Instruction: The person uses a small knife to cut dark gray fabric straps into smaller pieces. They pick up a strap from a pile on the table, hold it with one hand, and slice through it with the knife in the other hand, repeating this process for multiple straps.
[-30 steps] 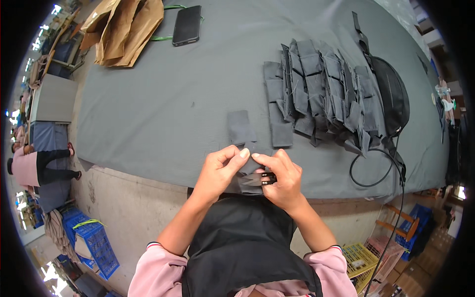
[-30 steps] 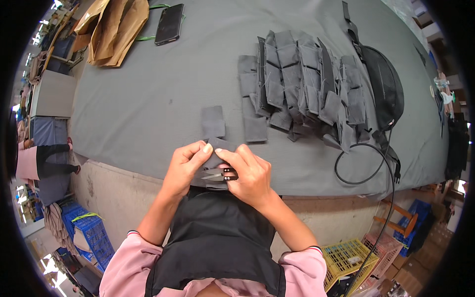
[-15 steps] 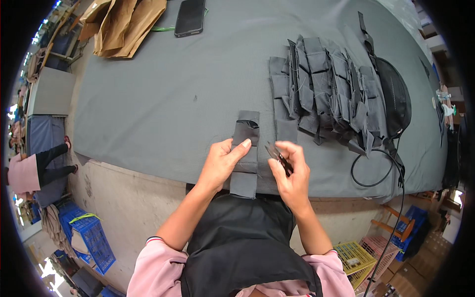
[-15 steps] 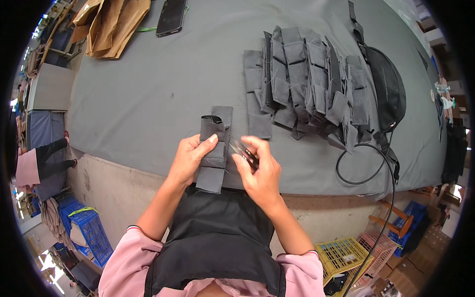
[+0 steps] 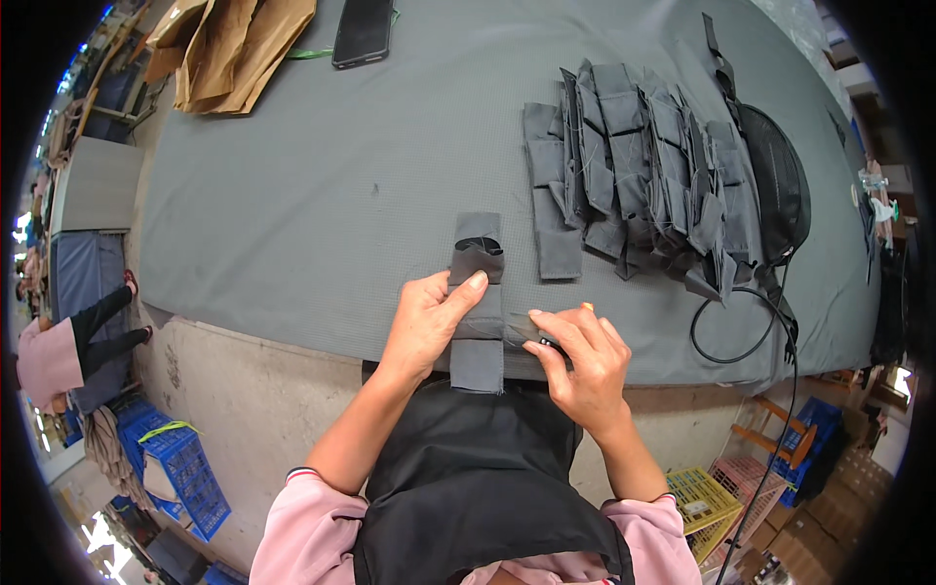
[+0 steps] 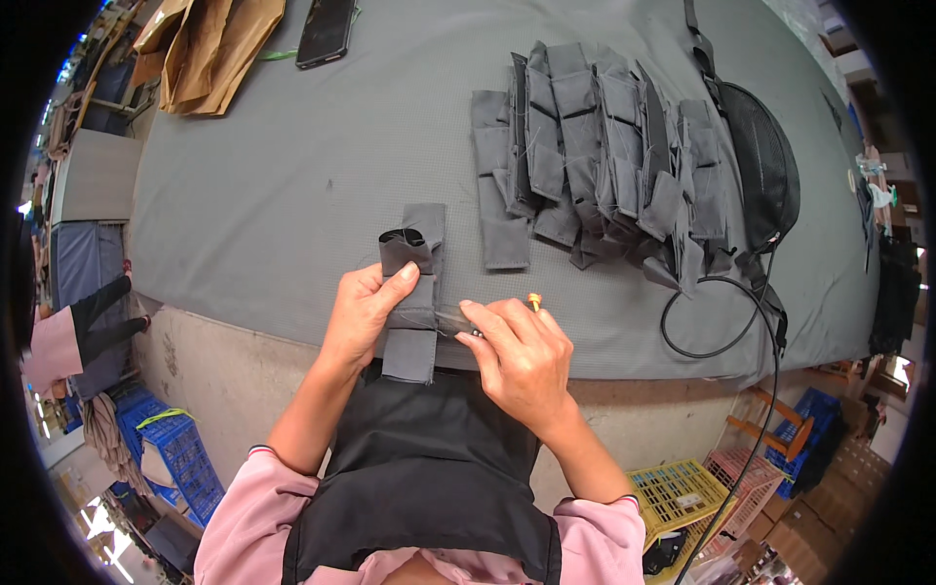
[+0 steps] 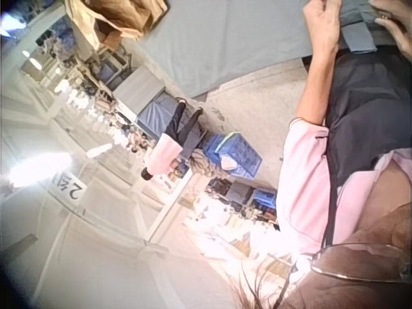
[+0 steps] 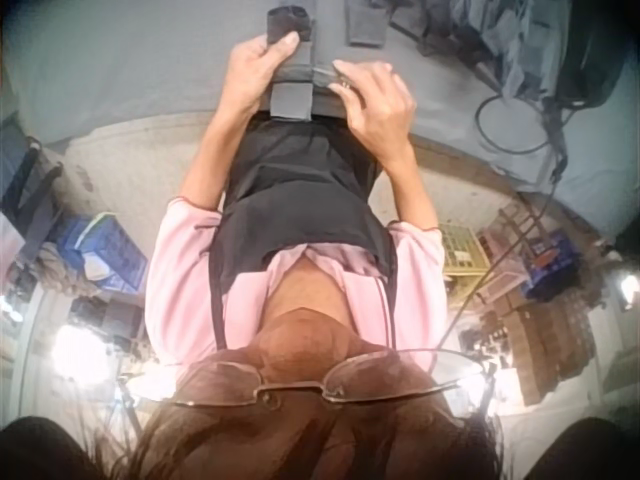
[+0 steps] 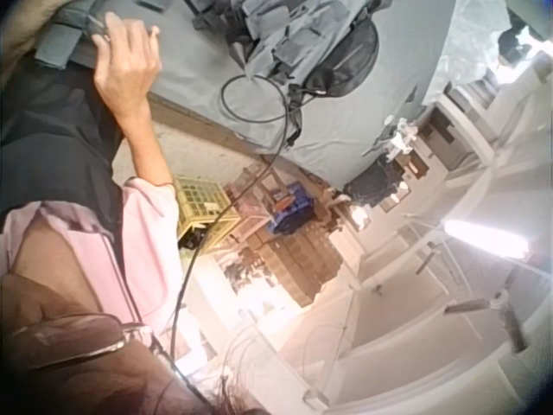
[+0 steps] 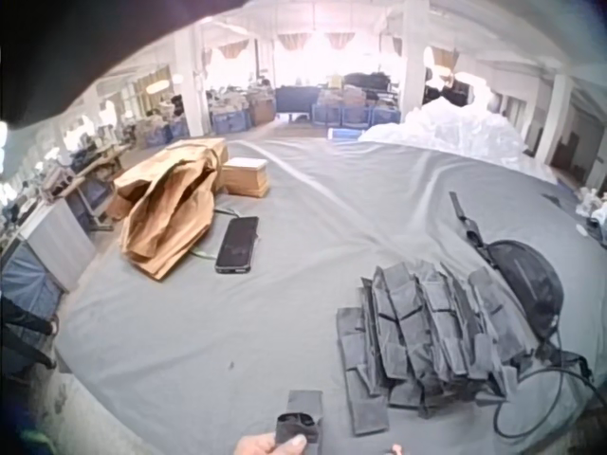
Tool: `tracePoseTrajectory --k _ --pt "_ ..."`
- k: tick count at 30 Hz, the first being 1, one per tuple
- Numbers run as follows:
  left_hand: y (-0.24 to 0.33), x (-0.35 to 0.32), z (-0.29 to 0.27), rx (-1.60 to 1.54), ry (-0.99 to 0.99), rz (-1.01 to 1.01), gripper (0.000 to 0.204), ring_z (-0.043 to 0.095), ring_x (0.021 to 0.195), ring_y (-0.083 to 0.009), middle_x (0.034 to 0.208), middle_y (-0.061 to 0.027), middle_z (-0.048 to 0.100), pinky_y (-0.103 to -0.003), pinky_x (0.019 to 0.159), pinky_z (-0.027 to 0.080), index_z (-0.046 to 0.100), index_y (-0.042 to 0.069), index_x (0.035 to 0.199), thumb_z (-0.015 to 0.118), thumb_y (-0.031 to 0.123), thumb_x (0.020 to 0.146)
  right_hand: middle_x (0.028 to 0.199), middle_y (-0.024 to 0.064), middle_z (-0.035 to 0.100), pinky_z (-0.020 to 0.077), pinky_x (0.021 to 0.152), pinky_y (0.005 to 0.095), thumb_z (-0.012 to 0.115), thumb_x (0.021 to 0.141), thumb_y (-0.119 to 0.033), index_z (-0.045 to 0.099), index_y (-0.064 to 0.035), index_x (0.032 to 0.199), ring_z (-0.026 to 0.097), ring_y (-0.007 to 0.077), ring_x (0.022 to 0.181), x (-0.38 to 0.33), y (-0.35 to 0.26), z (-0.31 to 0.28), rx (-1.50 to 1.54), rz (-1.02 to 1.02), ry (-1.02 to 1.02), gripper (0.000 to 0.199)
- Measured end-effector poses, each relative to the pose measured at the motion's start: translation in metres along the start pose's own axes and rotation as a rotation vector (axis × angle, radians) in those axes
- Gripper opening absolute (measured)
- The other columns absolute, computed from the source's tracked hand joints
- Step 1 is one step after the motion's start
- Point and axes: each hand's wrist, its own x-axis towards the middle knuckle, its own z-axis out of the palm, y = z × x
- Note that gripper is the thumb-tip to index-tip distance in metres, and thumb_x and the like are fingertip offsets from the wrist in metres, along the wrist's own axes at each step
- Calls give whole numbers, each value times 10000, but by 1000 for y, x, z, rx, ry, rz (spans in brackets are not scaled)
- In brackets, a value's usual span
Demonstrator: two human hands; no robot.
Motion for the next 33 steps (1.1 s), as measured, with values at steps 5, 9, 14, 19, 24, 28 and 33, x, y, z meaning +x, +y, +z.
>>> tracePoseTrajectory --k 5,9,14,19,24,28,33 --pt "-1 1 -3 81 9 16 257 456 677 -19 760 51 580 -198 601 379 654 9 899 623 264 903 764 5 605 367 528 294 746 678 -102 658 -79 970 547 155 608 1 -4 -5 -36 -35 -19 305" --pt "0 -1 -2 101 11 41 296 410 621 -7 694 64 547 -190 532 344 656 -15 911 622 278 903 757 0 602 366 528 293 747 674 -105 660 -84 968 553 150 612 1 -5 -2 -26 -34 -10 308" --pt "1 -2 2 47 37 71 283 392 599 -2 674 74 531 -192 510 329 654 -16 889 618 264 905 750 -6 605 365 526 288 751 666 -105 665 -90 961 555 147 611 1 -7 1 -39 -46 -6 308" --pt "-4 0 -2 126 39 81 285 372 572 -3 636 79 505 -206 483 311 648 -12 842 619 265 901 741 -4 607 373 524 285 746 671 -90 670 -94 958 553 147 603 -1 -7 3 -46 -47 25 297" --pt "-5 0 -3 165 38 83 313 363 560 -7 607 76 488 -211 475 303 644 -6 806 618 293 895 731 12 608 391 530 288 740 680 -76 672 -86 924 542 169 584 -5 -5 -1 60 54 62 253" --pt "4 -5 -2 278 42 98 304 381 568 -14 613 71 499 -212 484 315 647 -13 832 610 282 896 732 33 602 407 538 295 739 680 -81 669 -76 898 531 189 573 2 -2 1 154 75 -30 229" --pt "10 -8 0 248 20 86 296 392 575 -18 623 67 512 -214 497 327 658 -12 885 609 280 895 729 47 581 420 547 308 729 693 -128 661 -73 892 531 206 586 16 1 -12 274 161 -203 218"
